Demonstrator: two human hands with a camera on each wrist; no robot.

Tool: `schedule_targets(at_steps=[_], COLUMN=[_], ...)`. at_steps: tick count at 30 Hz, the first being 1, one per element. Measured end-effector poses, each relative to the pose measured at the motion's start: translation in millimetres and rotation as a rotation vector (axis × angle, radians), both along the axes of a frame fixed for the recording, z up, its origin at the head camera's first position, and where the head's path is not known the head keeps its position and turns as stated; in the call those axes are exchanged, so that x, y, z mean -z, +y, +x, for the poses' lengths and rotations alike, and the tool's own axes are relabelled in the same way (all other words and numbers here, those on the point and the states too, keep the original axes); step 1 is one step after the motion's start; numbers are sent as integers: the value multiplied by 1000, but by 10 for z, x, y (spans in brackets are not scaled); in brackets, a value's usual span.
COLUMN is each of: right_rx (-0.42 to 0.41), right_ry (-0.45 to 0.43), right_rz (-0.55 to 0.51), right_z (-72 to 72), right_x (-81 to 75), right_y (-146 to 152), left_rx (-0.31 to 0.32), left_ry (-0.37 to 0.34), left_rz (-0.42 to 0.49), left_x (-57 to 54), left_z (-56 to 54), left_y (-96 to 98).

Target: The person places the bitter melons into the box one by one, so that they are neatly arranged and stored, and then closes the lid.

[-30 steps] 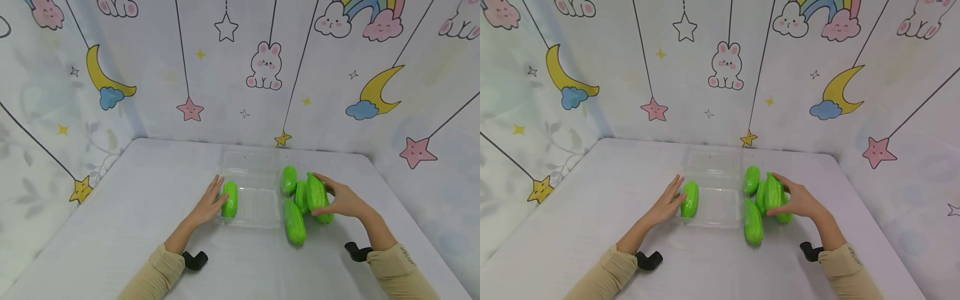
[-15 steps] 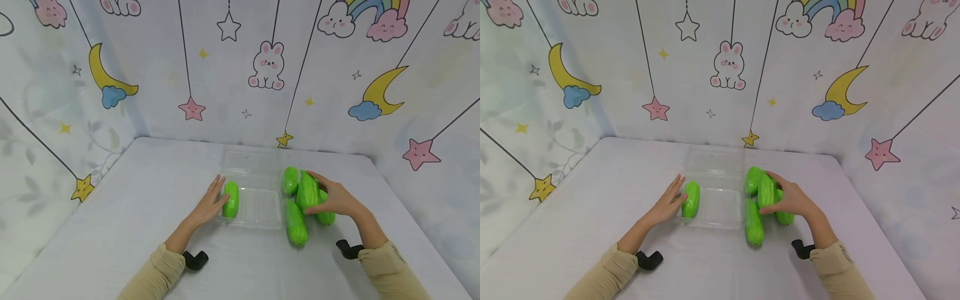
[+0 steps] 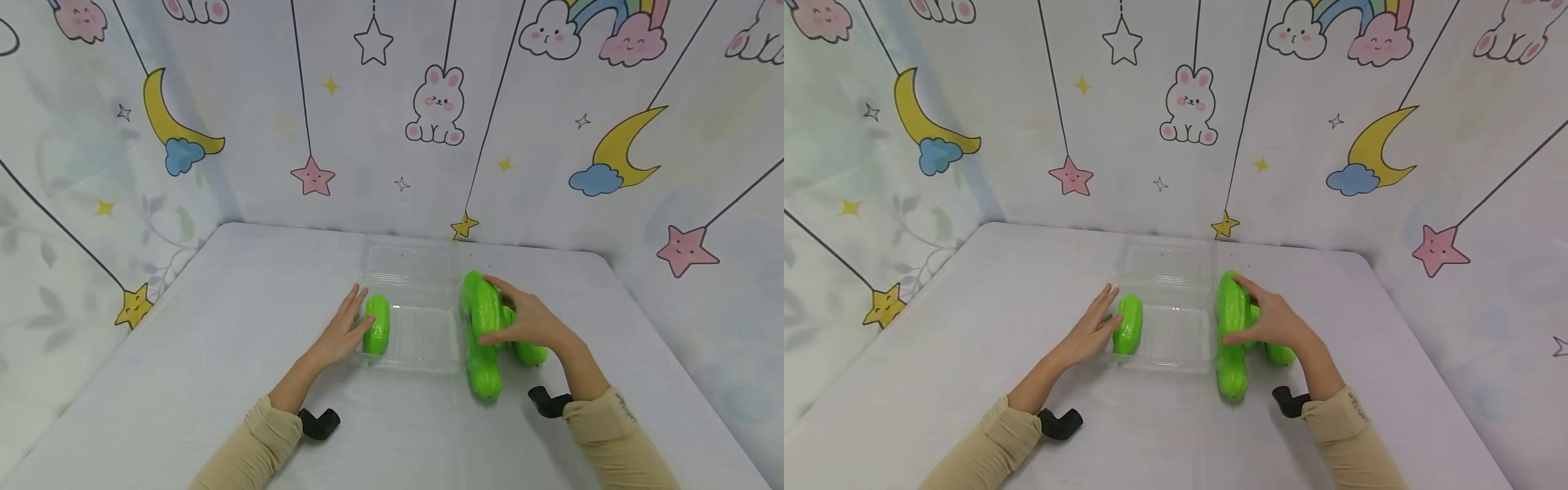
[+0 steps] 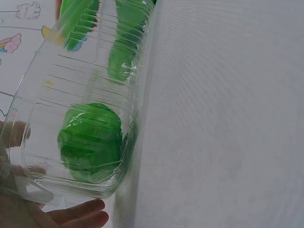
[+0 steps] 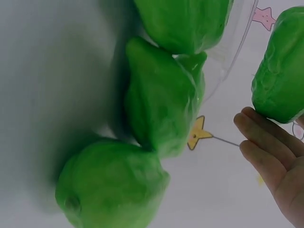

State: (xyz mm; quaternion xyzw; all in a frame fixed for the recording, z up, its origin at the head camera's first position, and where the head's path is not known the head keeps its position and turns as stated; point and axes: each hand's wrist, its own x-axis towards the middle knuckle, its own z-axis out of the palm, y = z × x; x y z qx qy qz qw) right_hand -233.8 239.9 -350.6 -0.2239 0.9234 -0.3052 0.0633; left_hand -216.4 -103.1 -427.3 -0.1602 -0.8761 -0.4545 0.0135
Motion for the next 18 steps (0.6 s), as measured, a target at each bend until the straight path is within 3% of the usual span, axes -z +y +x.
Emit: schedule_targets(at_steps=[18], right_rx=[-36], right_ry=[16], right_rz=[-3], right_z=[-37], right_x=[22], right_y=[-291], left_rx=[-1], left_ry=[-2], left_rz=[1], left_x=[-22], left_z=[10], left_y=[9])
